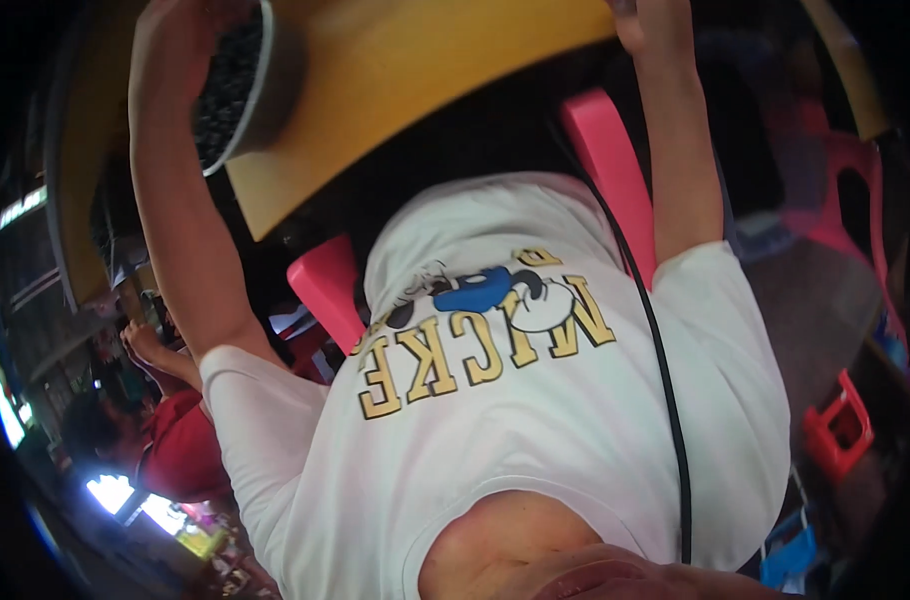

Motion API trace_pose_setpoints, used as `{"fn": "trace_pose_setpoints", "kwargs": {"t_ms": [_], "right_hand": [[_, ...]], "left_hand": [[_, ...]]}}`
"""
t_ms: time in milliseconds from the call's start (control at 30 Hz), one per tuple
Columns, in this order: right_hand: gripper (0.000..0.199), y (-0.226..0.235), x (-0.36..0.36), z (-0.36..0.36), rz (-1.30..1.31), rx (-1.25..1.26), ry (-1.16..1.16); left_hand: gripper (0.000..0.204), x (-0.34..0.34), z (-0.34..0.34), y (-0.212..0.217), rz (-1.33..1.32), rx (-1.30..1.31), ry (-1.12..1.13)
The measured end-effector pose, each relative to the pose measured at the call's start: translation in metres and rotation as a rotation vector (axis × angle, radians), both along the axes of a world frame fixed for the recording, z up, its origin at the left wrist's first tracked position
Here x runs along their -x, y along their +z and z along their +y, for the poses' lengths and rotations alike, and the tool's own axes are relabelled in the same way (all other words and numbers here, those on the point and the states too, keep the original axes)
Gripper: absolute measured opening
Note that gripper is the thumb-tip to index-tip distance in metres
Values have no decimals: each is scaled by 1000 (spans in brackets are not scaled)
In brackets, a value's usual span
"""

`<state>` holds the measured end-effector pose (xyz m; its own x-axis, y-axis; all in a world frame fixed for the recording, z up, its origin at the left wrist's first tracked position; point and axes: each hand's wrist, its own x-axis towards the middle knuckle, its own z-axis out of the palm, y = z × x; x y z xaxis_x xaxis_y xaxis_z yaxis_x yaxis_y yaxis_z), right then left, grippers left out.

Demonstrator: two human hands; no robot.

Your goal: Using a small knife to pit or cut small black olives at a manual workstation.

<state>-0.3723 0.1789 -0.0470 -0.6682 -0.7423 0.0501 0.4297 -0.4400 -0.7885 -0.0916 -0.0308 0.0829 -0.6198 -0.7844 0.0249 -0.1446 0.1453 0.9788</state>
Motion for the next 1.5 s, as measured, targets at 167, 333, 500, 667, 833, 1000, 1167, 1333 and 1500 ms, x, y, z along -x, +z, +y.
{"fn": "trace_pose_setpoints", "kwargs": {"t_ms": [167,333,500,667,833,1000,1167,1333,1500], "right_hand": [[28,-20,2,-7,-14,28,-18],[28,-17,12,2,-539,155,387],[29,-21,1,-2,2,11,1],[29,-21,-4,-11,49,42,28],[32,-22,-5,-18,-6,-37,-14],[39,-47,0,-37,-206,398,388],[40,-28,-20,-24,182,-11,19],[34,2,-57,-36,251,-16,216],[32,33,-107,-41,457,10,397]], "left_hand": [[17,15,145,-96,-667,383,-986],[26,42,188,-172,-400,529,-919],[25,71,206,-206,-370,604,-988],[27,81,203,-261,-346,995,-890],[23,79,209,-252,-350,942,-785],[18,55,196,-233,-361,622,-597],[16,-15,175,-180,-277,310,-467],[19,-82,138,-143,185,-278,66],[22,-87,99,-125,807,-536,52]]}}
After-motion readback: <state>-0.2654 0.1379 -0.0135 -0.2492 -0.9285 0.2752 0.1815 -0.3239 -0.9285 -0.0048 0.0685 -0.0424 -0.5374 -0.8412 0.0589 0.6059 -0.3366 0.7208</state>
